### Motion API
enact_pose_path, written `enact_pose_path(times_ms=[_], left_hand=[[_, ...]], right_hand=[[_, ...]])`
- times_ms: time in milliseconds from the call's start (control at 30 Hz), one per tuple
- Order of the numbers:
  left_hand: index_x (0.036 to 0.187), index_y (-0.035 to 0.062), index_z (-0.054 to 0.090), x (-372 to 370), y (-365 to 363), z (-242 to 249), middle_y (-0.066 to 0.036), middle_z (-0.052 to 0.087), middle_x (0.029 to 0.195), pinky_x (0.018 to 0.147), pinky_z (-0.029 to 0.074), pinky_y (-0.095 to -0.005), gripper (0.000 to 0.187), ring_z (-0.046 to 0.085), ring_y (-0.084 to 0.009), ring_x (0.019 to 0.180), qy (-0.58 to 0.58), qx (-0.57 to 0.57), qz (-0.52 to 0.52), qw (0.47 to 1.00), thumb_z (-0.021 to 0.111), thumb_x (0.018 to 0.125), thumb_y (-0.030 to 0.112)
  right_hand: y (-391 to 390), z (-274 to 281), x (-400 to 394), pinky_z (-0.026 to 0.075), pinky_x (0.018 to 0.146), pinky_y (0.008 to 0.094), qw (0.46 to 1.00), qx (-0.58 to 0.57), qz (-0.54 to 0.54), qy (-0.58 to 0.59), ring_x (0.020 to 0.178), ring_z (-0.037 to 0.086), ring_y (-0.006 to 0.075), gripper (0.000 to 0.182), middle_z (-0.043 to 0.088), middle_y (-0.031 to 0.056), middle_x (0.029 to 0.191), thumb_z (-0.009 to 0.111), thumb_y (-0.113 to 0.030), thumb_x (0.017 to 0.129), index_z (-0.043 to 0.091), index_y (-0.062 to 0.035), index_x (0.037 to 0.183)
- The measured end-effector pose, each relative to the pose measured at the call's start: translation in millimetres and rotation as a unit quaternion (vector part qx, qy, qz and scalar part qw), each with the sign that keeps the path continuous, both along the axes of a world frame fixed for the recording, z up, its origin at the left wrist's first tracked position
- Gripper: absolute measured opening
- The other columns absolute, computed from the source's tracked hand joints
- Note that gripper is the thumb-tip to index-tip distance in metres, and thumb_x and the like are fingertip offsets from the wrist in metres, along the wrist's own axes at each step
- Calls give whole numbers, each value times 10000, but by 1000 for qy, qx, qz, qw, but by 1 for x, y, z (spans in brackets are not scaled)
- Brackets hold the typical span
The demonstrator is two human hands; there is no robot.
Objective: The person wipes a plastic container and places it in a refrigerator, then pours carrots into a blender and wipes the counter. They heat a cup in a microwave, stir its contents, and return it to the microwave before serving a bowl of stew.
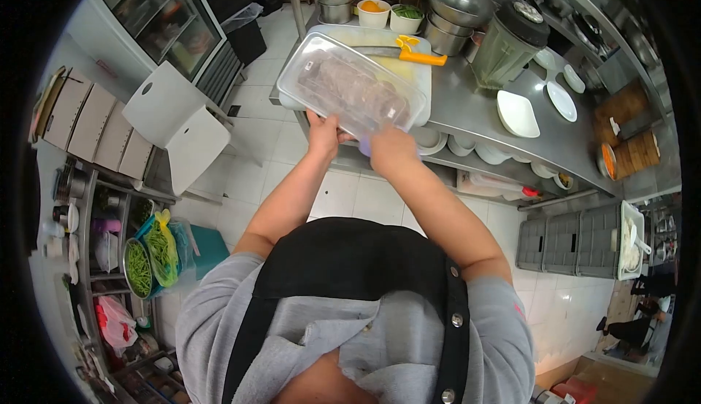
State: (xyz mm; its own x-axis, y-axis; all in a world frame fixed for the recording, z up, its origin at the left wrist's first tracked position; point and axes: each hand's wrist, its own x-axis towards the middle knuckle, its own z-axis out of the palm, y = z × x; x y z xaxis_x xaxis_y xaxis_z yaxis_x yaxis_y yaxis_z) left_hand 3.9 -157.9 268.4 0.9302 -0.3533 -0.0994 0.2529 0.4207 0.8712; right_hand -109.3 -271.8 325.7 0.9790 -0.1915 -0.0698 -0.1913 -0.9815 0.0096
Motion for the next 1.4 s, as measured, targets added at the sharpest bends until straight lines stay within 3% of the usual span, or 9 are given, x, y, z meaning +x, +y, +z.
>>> enact_pose_path(times_ms=[133, 433, 633, 733, 833, 967, 1167, 1267, 1400], left_hand=[[1364, 210, 87, -2, 5, 0, -170, 443, 1207, 563, 620, -367, 650, 627, -275, 899, 7, 5, -8, 1000, 402, 837, -4], [1372, 191, 26, -1, -5, -1, -182, 409, 1221, 587, 622, -397, 693, 623, -285, 893, 8, 0, 3, 1000, 387, 819, -19], [1386, 211, -9, 1, -6, 21, -187, 411, 1209, 620, 615, -410, 732, 615, -257, 846, 53, 8, 1, 999, 394, 818, -15], [1399, 229, -43, 9, -12, 24, -181, 417, 1209, 613, 611, -401, 768, 608, -233, 827, 77, 23, 2, 997, 402, 819, -6], [1409, 242, -81, 9, -16, 28, -161, 426, 1191, 613, 609, -395, 812, 580, -198, 769, 91, 28, 20, 995, 410, 811, -9], [1415, 248, -125, 14, -28, 23, -121, 431, 1137, 637, 607, -392, 845, 510, -157, 702, 101, 18, 44, 994, 441, 842, -7], [1409, 299, -245, 16, -43, 13, -69, 473, 984, 709, 595, -395, 982, 471, -132, 705, 141, -39, 43, 988, 550, 889, 48], [1414, 244, -257, 15, -42, 9, -71, 479, 952, 725, 589, -379, 998, 467, -137, 695, 121, -31, 55, 991, 550, 868, 28], [1410, 169, -259, 21, -48, 23, -117, 466, 990, 688, 597, -382, 1001, 485, -167, 714, 155, 26, 86, 984, 555, 842, 35]], right_hand=[[-10, 8, -15, 494, 777, 404, 999, -34, 34, -13, 995, 575, 293, 203, 542, 136, 1037, 592, -122, 774, 725, -182, 914], [-22, 29, -1, 457, 747, 334, 961, -258, 95, 10, 1004, 540, 232, 180, 542, 53, 1043, 629, -187, 754, 720, -202, 909], [-91, 32, 27, 453, 758, 356, 950, -298, -15, -90, 1006, 539, 245, 210, 543, 59, 1038, 608, -183, 765, 703, -228, 947], [-99, 18, 17, 467, 754, 381, 963, -205, -85, -150, 998, 534, 274, 243, 532, 83, 1052, 592, -160, 785, 695, -218, 996], [-95, 12, -9, 480, 793, 398, 992, -54, -98, -60, 984, 567, 287, 302, 588, 104, 1039, 582, -105, 779, 689, -200, 1045], [-85, -15, -53, 461, 896, 386, 900, 338, 60, 267, 1060, 565, 336, 397, 600, 155, 1126, 514, -4, 718, 671, -135, 1059], [-85, -78, -100, 462, 853, 329, 961, 245, -112, 69, 940, 600, 236, 468, 625, 142, 1055, 580, -52, 736, 549, -121, 1198], [-98, -78, -97, 459, 838, 304, 847, 517, -120, -22, 955, 578, 190, 404, 614, 109, 1039, 595, -60, 753, 551, -78, 1153], [-115, -45, -65, 444, 838, 288, 785, 569, -120, -215, 957, 553, 176, 372, 583, 91, 1054, 595, -76, 799, 513, -11, 1156]])
